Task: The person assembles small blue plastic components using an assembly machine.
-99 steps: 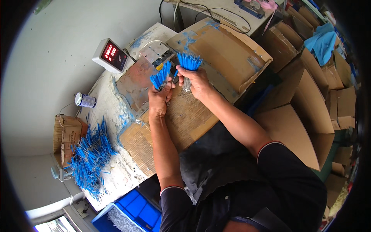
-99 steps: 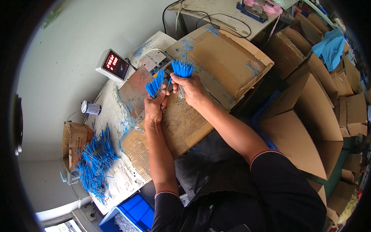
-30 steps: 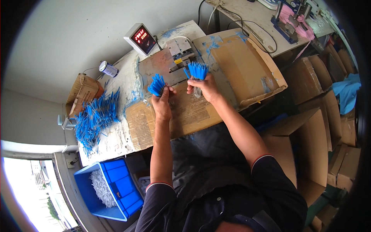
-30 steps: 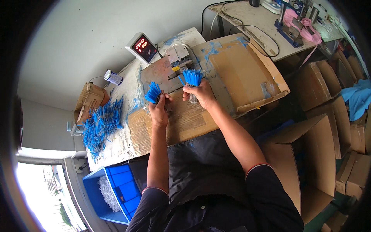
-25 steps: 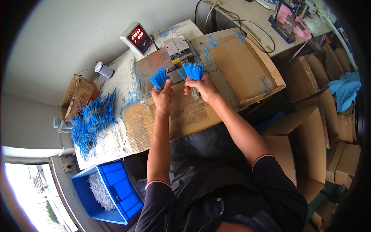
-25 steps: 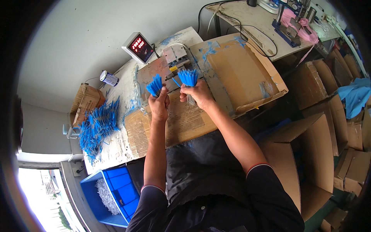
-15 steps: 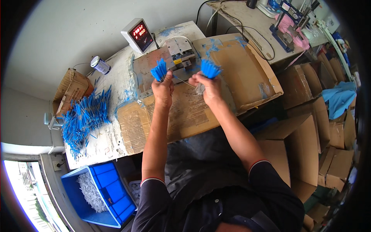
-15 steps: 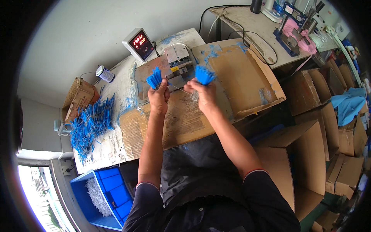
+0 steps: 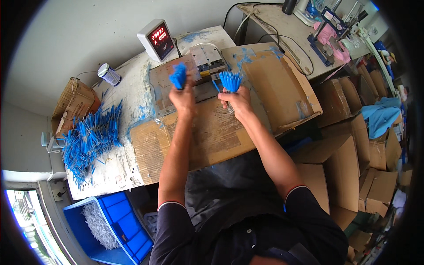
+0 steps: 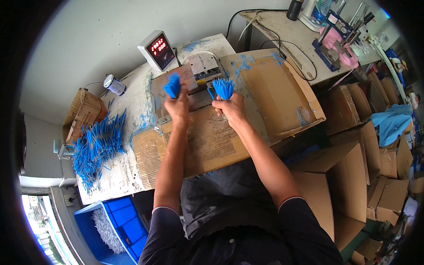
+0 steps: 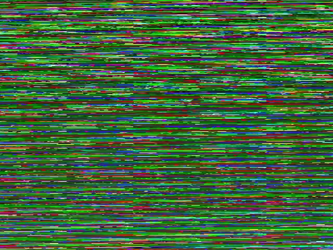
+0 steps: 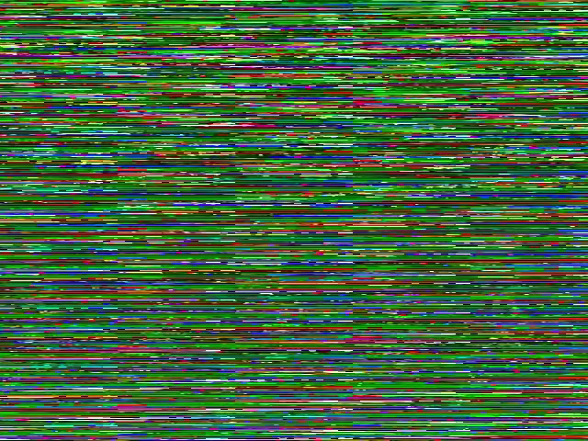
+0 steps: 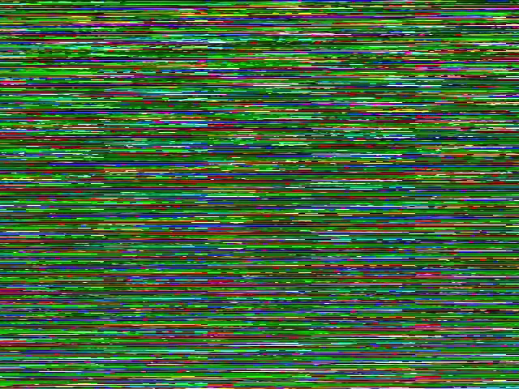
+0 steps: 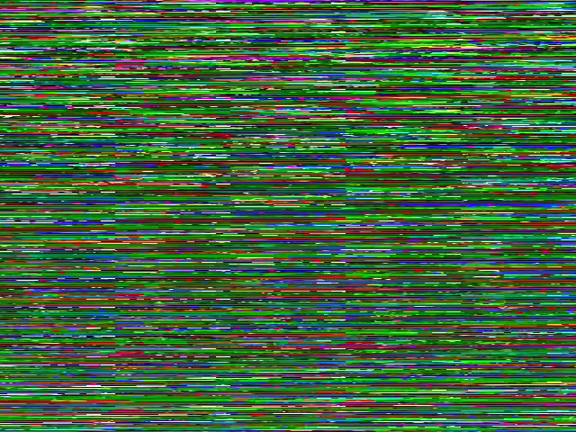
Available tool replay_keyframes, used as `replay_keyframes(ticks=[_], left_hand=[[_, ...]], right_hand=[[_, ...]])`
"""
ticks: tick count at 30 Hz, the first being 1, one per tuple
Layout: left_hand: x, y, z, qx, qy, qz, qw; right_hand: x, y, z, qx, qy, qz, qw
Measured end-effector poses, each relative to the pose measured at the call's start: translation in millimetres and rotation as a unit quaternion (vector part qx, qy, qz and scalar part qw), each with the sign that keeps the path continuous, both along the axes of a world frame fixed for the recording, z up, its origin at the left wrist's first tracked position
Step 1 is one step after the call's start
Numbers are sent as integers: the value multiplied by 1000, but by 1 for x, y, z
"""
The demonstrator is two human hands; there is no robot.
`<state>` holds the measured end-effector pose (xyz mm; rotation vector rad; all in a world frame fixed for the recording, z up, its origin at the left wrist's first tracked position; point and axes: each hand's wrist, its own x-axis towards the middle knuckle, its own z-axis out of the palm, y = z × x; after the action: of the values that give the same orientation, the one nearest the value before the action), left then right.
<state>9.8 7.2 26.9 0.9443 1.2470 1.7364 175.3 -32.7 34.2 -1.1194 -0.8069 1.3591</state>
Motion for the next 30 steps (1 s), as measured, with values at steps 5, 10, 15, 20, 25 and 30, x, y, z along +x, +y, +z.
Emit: replay_keyframes(ticks=[5, 10, 15, 20, 25, 30], left_hand=[[-28, 3, -15, 33, -17, 83, 996], [-29, 4, -12, 43, -43, 78, 995], [-30, 4, -13, 46, -25, 67, 996], [-29, 6, -15, 48, -26, 62, 997], [-29, 3, -15, 51, -21, 66, 996], [-30, 3, -15, 35, -24, 54, 998]], right_hand=[[-11, 16, -2, -25, -39, -33, 998], [-24, 26, 1, -54, -94, -85, 990], [-31, 31, -5, -25, -88, -101, 991], [-37, 31, -8, -34, -111, -133, 984], [-44, 26, -9, -19, -99, -151, 983], [-44, 27, -7, -35, -105, -156, 982]])
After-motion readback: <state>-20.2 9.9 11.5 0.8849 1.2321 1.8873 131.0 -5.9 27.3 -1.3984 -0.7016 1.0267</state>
